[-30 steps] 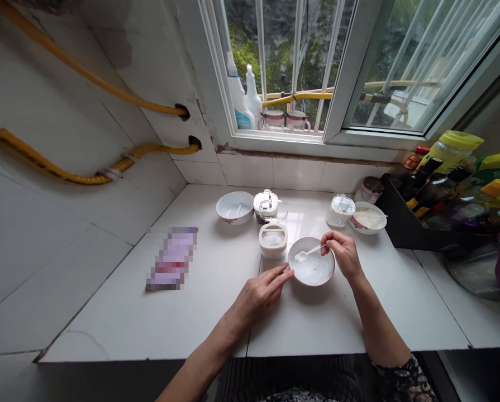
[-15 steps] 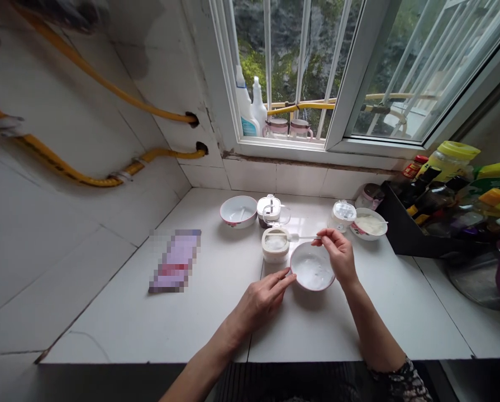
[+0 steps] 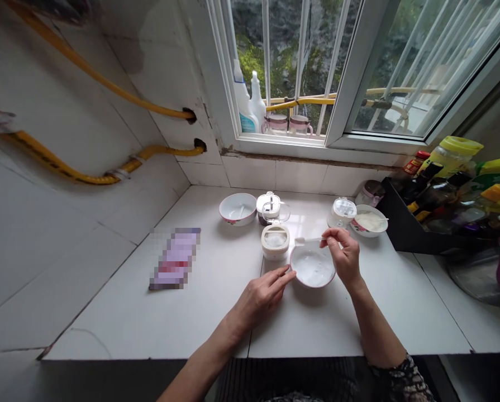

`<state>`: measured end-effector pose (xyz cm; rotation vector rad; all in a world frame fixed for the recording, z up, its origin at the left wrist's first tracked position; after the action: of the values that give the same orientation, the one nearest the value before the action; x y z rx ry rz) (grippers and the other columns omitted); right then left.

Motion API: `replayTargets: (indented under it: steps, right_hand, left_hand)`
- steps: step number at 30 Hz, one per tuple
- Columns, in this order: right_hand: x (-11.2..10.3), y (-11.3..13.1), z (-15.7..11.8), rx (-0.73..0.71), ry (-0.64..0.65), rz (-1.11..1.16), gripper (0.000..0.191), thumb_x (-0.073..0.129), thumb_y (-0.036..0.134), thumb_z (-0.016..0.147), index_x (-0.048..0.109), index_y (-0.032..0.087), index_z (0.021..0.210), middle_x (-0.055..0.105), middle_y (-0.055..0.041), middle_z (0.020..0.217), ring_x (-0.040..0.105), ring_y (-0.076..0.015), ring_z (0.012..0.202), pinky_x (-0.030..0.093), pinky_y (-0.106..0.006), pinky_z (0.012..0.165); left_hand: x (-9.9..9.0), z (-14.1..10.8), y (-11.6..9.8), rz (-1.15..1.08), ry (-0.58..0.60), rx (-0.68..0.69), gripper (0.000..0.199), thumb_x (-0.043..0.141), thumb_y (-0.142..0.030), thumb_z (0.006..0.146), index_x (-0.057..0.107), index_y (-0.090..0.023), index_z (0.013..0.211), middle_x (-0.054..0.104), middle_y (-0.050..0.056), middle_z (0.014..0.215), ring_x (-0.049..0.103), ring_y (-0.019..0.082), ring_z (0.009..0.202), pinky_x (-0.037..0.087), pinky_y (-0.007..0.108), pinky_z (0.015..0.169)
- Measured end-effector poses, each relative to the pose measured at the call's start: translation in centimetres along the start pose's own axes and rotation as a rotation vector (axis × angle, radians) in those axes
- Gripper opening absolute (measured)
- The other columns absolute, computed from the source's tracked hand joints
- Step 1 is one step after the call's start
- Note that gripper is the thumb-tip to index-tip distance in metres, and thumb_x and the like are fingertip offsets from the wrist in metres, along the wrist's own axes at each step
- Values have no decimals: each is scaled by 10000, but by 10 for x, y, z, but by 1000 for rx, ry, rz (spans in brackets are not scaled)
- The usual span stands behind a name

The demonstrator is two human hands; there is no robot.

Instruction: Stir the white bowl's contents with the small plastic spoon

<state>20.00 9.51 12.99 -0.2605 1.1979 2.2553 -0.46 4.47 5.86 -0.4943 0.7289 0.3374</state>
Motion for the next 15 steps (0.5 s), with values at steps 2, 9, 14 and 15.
replayTargets:
  steps: [2,9,14,15]
  right_hand:
    - [-4,-9,1,33,56,-40,173,490,174,805,607,247,702,631,8,550,607,-236,750,466,-395,826]
    - [2,-11,-1,-93,214,-194,206,461,112,734,531,233,584,593,34,550,504,-155,556,427,-389,860]
    - [13,-10,-4,-61,312,-153,210,444,115,729,527,226,571,606,37,553,491,-137,538,423,-376,860]
    - [12,-12,-4,-29,303,-131,209,441,125,724,529,227,563,619,30,561,511,-144,556,427,-371,844]
  left_hand:
    - [-1,1,-1,3,-10,5,475,431,-17,942,539,-162,1382,673,146,1265,693,216,1122,638,342,874]
    - [-1,0,0,-12,2,-6,484,447,-18,941,530,-173,1392,668,133,1283,678,211,1155,627,338,906]
    - [-1,-1,0,-14,-15,-2,483,452,-11,935,534,-167,1384,667,138,1280,679,212,1152,632,344,898]
    - [-1,0,0,-15,-16,-1,479,451,-11,936,536,-165,1381,668,140,1278,679,213,1153,632,345,897]
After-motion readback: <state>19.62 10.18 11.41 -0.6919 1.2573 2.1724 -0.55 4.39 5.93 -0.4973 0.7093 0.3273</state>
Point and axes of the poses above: each hand's wrist, its own z-axis towards the middle knuckle, its own x-axis out of the palm, y = z × x, the point moved 6 cm from there along z, towards the middle knuckle
